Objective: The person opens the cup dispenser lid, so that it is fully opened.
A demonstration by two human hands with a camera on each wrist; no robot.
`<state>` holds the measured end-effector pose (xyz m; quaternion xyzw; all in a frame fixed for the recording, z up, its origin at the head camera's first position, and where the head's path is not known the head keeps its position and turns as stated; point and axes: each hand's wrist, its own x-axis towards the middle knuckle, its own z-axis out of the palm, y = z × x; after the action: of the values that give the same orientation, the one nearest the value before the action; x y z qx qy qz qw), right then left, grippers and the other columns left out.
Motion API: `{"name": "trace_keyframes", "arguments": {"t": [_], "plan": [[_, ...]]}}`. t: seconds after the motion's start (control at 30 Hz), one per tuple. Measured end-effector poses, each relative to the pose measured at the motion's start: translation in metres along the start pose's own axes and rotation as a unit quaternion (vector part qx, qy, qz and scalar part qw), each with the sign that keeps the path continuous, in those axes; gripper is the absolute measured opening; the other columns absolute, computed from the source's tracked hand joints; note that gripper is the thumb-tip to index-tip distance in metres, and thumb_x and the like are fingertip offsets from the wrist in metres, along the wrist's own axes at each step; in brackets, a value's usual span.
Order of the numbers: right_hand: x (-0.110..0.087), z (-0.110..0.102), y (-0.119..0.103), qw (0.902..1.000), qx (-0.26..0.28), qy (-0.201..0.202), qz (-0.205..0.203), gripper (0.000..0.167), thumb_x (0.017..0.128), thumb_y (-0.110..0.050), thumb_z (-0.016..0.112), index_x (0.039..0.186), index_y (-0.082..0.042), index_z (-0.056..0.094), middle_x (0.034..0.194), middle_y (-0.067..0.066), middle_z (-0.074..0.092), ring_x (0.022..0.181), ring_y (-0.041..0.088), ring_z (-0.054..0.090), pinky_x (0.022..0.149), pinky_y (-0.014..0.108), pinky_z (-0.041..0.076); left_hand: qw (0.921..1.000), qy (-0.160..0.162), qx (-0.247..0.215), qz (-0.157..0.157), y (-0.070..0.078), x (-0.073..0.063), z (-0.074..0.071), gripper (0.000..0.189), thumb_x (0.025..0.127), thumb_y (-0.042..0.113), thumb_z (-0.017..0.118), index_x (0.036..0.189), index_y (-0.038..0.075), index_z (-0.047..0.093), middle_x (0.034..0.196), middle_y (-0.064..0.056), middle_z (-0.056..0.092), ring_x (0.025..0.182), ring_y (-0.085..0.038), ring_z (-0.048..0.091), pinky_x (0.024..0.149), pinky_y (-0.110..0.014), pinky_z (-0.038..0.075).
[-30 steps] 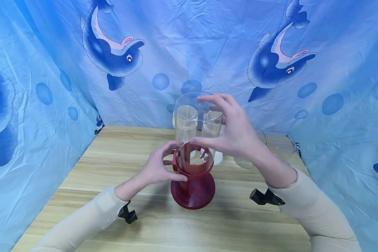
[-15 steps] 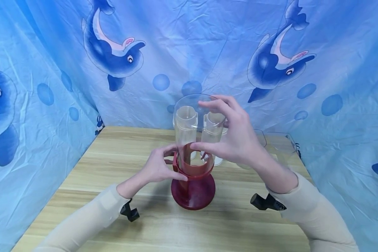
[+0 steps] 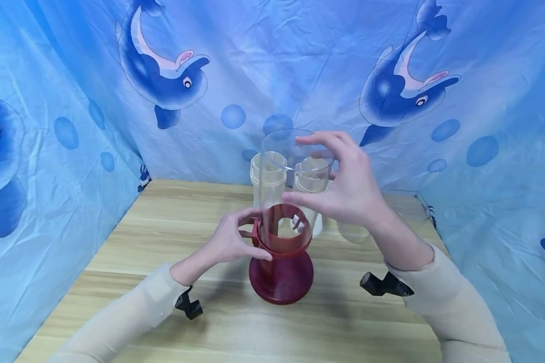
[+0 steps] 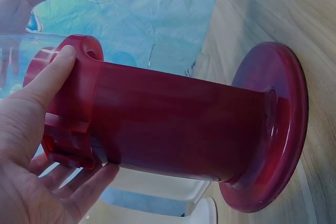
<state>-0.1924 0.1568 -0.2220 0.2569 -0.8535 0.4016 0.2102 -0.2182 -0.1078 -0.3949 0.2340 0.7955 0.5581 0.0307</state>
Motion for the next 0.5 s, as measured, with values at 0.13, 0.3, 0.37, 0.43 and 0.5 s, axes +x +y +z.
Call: {"name": "trace_keyframes", "arguments": {"t": [0.13,0.3,0.37,0.43,0.5], "plan": [[-0.0005,0.0011,-0.0019,0.9999,-0.008,0.008,-0.006,0.086,0.064,-0.018,0.105,0.141,-0.027,0.068,0.142,-0.001,0.063,0.112,-0.003,0.065,0.080,0.009,0.058,1.0000,0.004,-0.002,0.003,-0.0020,-0.0001,-0.0007,0.088,0.064,0.023,0.105,0.142,0.020,0.065,0.137,0.001,0.070,0.113,-0.024,0.074,0.089,-0.039,0.067],[-0.0034,0.0021,-0.0038,0.9994,-0.020,0.023,-0.019,0.089,0.060,-0.019,0.107,0.141,-0.028,0.070,0.146,-0.002,0.062,0.119,0.010,0.064,0.076,0.006,0.056,0.9998,0.009,0.009,0.018,-0.0036,0.0004,-0.0016,0.089,0.062,0.025,0.106,0.141,0.022,0.065,0.136,0.002,0.071,0.110,-0.022,0.076,0.088,-0.035,0.067],[-0.0040,0.0026,-0.0039,0.9992,-0.021,0.022,-0.025,0.090,0.059,-0.018,0.107,0.140,-0.027,0.070,0.148,-0.001,0.062,0.124,0.014,0.062,0.074,0.006,0.055,0.9994,0.008,0.019,0.029,-0.0051,0.0004,-0.0016,0.091,0.061,0.028,0.106,0.141,0.024,0.063,0.136,0.004,0.070,0.112,-0.019,0.075,0.090,-0.033,0.067],[-0.0043,0.0032,-0.0038,0.9990,-0.022,0.021,-0.032,0.091,0.058,-0.017,0.107,0.140,-0.027,0.070,0.149,0.000,0.062,0.131,0.015,0.060,0.073,0.006,0.054,0.9985,0.010,0.035,0.041,-0.0065,0.0005,-0.0014,0.095,0.060,0.031,0.106,0.144,0.026,0.061,0.138,0.006,0.068,0.115,-0.016,0.072,0.092,-0.033,0.066],[-0.0040,0.0040,-0.0034,0.9989,-0.020,0.018,-0.038,0.091,0.057,-0.017,0.107,0.140,-0.027,0.070,0.150,0.000,0.061,0.135,0.015,0.057,0.073,0.006,0.054,0.9978,0.012,0.047,0.045,-0.0082,0.0009,-0.0012,0.097,0.060,0.034,0.106,0.145,0.028,0.061,0.138,0.008,0.068,0.117,-0.013,0.071,0.093,-0.032,0.065]]}}
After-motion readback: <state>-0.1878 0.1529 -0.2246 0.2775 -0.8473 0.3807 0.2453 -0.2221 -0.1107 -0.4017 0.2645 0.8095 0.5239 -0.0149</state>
